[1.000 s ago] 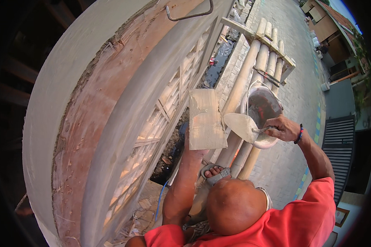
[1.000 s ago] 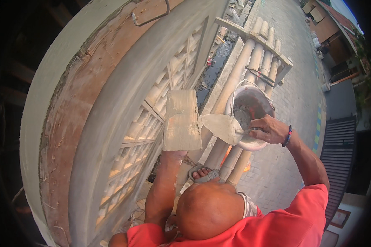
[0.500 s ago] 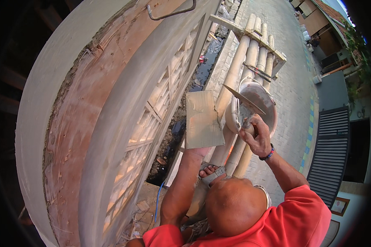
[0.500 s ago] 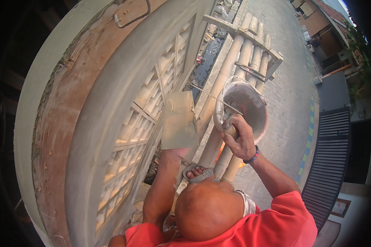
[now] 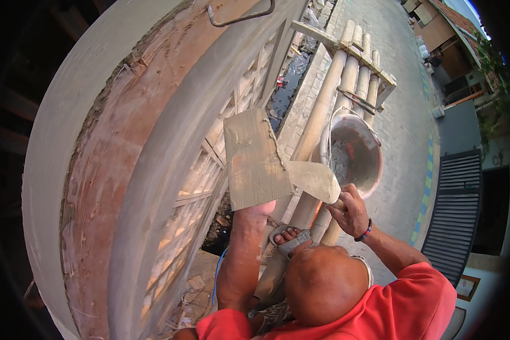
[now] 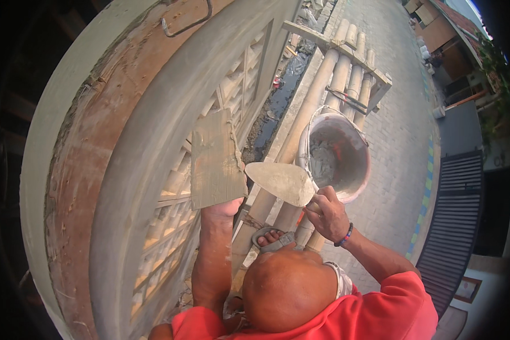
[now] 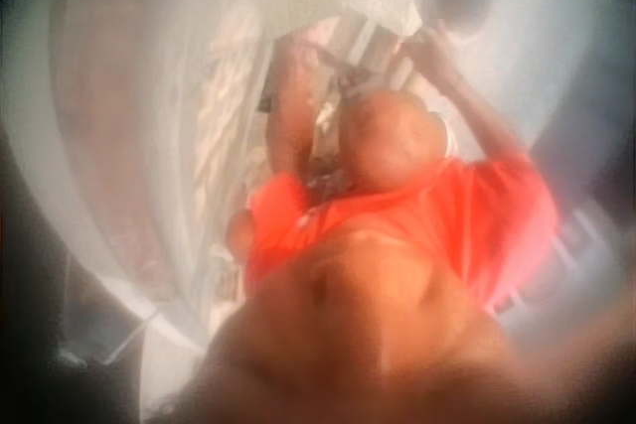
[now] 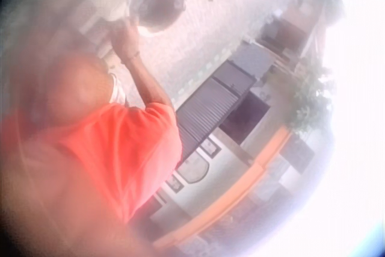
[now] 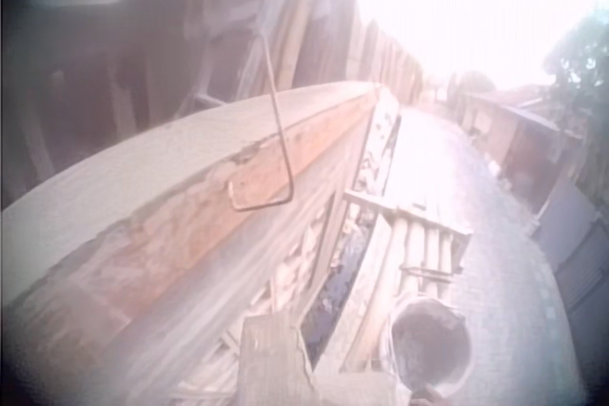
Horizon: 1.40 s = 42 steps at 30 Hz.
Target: The person scoops plaster from a bucket and applies it to a curved wooden structure using a trowel. They repeatedly smooth the surface, working along the length of the structure while standing on a bamboo scaffold.
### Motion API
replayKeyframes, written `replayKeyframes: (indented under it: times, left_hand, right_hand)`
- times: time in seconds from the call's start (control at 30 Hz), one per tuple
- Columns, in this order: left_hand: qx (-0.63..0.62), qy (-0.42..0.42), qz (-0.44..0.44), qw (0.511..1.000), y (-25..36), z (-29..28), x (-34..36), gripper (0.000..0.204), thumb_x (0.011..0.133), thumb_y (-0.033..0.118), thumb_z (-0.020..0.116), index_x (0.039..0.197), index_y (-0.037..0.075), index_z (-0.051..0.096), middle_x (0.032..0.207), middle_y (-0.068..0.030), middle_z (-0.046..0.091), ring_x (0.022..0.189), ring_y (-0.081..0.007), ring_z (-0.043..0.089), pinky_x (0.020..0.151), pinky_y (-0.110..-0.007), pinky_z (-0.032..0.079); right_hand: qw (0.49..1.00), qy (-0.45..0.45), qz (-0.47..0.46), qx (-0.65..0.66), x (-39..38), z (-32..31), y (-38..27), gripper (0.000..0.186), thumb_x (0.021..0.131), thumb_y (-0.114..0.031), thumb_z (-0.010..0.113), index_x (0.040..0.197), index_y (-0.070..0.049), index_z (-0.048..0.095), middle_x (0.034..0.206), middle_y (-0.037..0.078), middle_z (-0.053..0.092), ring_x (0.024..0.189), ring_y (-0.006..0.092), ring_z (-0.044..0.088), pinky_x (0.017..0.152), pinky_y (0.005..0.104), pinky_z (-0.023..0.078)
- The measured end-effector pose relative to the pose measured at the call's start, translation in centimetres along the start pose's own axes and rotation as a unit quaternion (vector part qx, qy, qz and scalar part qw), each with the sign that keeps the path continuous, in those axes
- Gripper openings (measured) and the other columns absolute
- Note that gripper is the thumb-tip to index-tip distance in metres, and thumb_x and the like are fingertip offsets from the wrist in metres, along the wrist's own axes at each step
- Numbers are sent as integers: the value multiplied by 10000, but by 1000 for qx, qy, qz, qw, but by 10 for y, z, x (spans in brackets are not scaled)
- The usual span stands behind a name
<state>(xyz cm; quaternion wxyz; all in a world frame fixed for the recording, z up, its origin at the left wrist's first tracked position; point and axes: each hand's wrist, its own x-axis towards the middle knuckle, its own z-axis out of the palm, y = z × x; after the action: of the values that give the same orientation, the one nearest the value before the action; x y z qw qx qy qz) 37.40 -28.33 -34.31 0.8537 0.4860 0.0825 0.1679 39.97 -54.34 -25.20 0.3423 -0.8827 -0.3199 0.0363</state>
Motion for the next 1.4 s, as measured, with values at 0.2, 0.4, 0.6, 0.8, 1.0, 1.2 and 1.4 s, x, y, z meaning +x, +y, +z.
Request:
replayKeyframes:
  times: [0.2, 0.4, 0.6, 0.8, 1.0, 1.2, 1.4]
  left_hand:
    - [176, 31, 36, 983, 36, -45, 18, 388, 1001, 332, 464, 1324, 118, 491, 1270, -48, 577, 1142, -249, 568, 987, -427, 456]
    - [348, 36, 30, 936, 0, -31, 9, 394, 1011, 328, 443, 1322, 89, 480, 1272, -65, 564, 1141, -236, 563, 1009, -416, 438]
    - [195, 61, 13, 979, 9, -23, 1, 401, 1017, 336, 430, 1318, 75, 481, 1250, -65, 574, 1134, -232, 570, 978, -421, 468]
    - [-304, 54, -137, 941, 13, 6, 12, 415, 997, 316, 489, 1322, 57, 486, 1241, -81, 589, 1119, -240, 596, 944, -411, 505]
    - [-235, 65, -193, 950, -3, 7, 1, 459, 941, 272, 602, 1324, 42, 495, 1230, -110, 604, 1122, -248, 606, 936, -423, 523]
    - [-367, 96, -240, 894, -12, 6, -5, 470, 936, 265, 609, 1330, 38, 490, 1247, -99, 600, 1149, -251, 593, 997, -428, 482]
    - [-344, 73, -242, 904, -20, 32, 0, 504, 929, 237, 620, 1354, 22, 454, 1289, -98, 573, 1196, -244, 562, 1034, -422, 449]
  right_hand:
    - [975, -136, 164, 56, -71, -35, 13, 331, 810, -175, 686, 1071, -23, 551, 798, 157, 570, 687, 327, 589, 619, 417, 457]
    - [928, -206, 272, 148, -89, -22, 24, 260, 864, -233, 656, 976, -20, 557, 673, 143, 562, 588, 284, 557, 566, 384, 435]
    - [980, 116, 138, 89, 26, -93, 25, 336, 920, -279, 644, 1050, 24, 574, 717, 67, 578, 638, 135, 564, 593, 297, 451]
    - [963, 31, 216, -157, 128, -162, 225, 321, 850, -265, 656, 1008, 12, 626, 801, 145, 602, 768, 243, 566, 705, 390, 441]
    - [916, -229, 272, -184, 187, -133, 334, 322, 856, -295, 635, 1060, -49, 670, 938, 147, 659, 934, 274, 615, 810, 401, 463]
    - [886, -281, 302, -212, 213, -78, 331, 350, 879, -361, 627, 1087, -86, 687, 1057, 121, 686, 1043, 300, 625, 907, 407, 474]
    - [913, -247, 290, -146, 195, -81, 403, 326, 864, -304, 647, 1103, -86, 690, 1068, 162, 686, 1023, 308, 633, 886, 411, 483]
